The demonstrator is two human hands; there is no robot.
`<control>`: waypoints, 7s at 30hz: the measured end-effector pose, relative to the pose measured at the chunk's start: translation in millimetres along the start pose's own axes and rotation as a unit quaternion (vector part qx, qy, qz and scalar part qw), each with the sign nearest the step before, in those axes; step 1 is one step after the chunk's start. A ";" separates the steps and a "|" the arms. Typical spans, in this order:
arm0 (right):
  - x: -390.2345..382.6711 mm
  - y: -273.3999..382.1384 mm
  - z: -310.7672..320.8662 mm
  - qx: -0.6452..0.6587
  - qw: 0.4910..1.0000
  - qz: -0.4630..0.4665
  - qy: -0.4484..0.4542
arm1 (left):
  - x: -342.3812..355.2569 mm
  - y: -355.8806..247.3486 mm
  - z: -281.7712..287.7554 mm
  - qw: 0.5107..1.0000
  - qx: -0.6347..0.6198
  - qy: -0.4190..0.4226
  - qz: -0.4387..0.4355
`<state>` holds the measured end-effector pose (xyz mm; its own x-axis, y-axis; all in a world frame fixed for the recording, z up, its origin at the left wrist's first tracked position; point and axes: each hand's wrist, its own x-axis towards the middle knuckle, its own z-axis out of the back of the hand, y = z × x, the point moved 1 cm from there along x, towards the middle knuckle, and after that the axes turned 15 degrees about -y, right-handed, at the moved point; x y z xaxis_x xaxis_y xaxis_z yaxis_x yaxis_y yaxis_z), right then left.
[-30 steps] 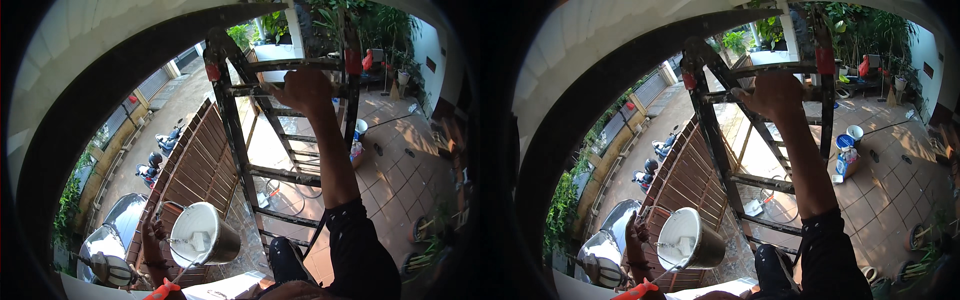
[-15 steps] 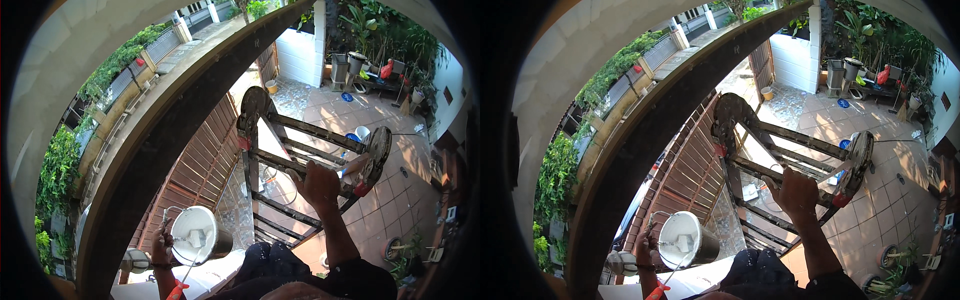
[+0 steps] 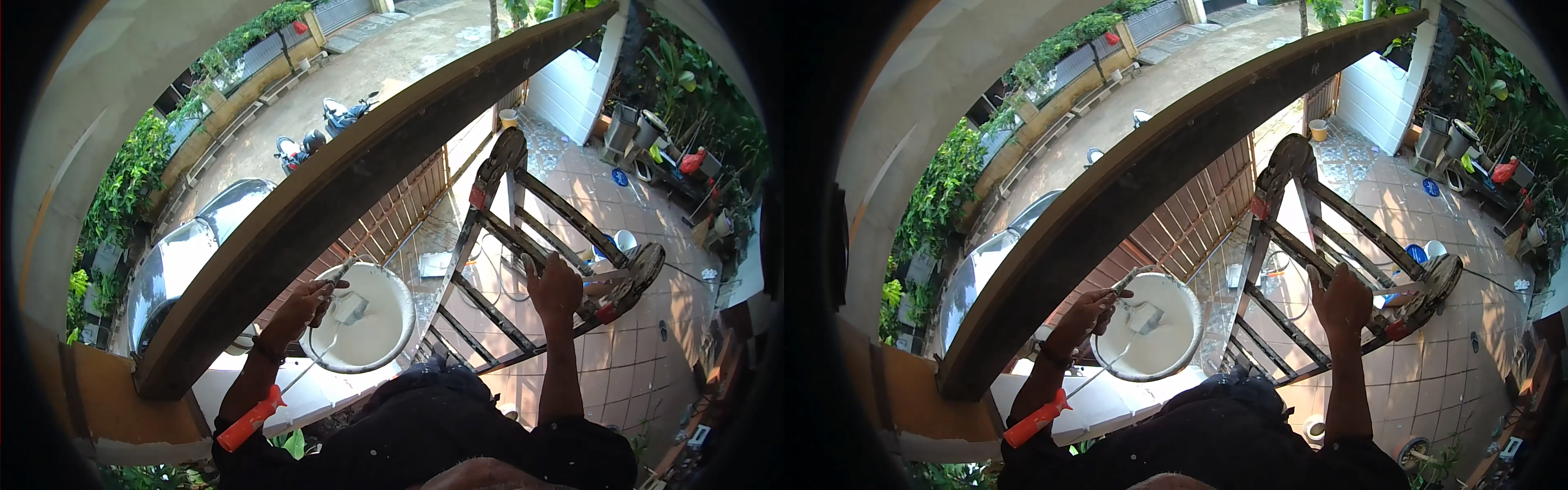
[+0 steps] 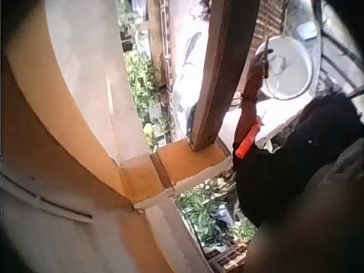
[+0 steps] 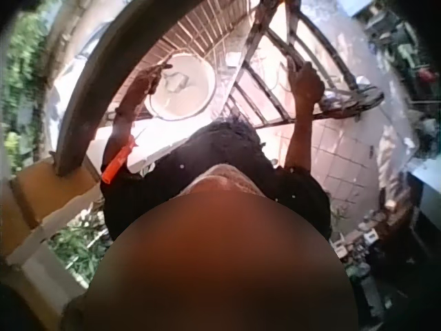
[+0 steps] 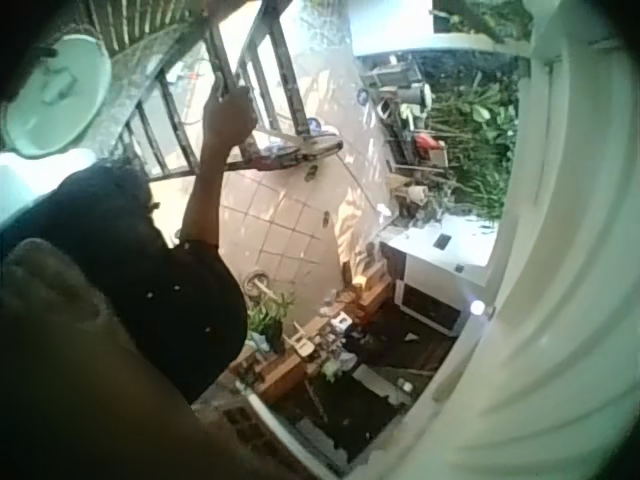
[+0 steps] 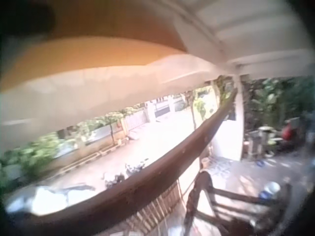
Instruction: Painting the underside of a structure while standing on a ladder using a brush and bucket.
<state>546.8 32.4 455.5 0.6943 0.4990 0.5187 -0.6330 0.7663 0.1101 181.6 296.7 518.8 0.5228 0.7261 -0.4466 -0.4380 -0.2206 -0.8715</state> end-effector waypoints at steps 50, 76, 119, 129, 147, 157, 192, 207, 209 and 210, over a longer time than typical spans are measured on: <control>-3.1 -14.1 -8.7 0.030 0.998 0.054 0.001 | -86.4 -133.3 47.3 0.653 0.525 -0.369 -0.402; -6.6 -9.4 -13.1 0.028 0.997 0.035 -0.061 | -93.5 -127.6 43.6 0.655 0.495 -0.383 -0.424; 105.5 309.6 147.0 0.473 0.612 0.606 -0.186 | -112.9 -124.7 47.7 0.652 0.458 -0.397 -0.454; 98.3 313.4 143.4 0.416 0.594 0.647 -0.236 | -185.5 -27.1 93.4 0.539 0.358 -0.649 -0.401; 88.1 345.5 149.0 0.459 0.603 0.638 -0.136 | -248.6 -25.6 -57.1 0.474 0.200 -0.778 -0.360; 88.1 357.2 151.0 0.479 0.602 0.623 -0.141 | -133.5 -100.1 58.8 0.707 0.458 -0.451 -0.295; 60.0 140.1 227.4 0.798 0.044 0.347 0.491 | -100.8 -103.5 59.7 0.621 0.494 -0.572 -0.207; 67.1 125.3 166.4 0.828 0.190 0.263 0.457 | -101.4 -107.9 47.9 0.642 0.490 -0.566 -0.169; 61.0 192.1 182.8 0.835 0.195 0.274 0.435 | -92.5 -110.6 52.2 0.617 0.495 -0.577 -0.203; 61.0 228.4 185.5 0.837 0.189 0.279 0.432 | -94.7 -108.1 54.1 0.617 0.493 -0.581 -0.197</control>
<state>381.1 162.8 669.6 -0.3005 0.7467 0.5934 0.5894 -0.3438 0.7311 139.9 287.0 666.2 0.1055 0.7003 0.7060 -0.9756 0.2102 -0.0627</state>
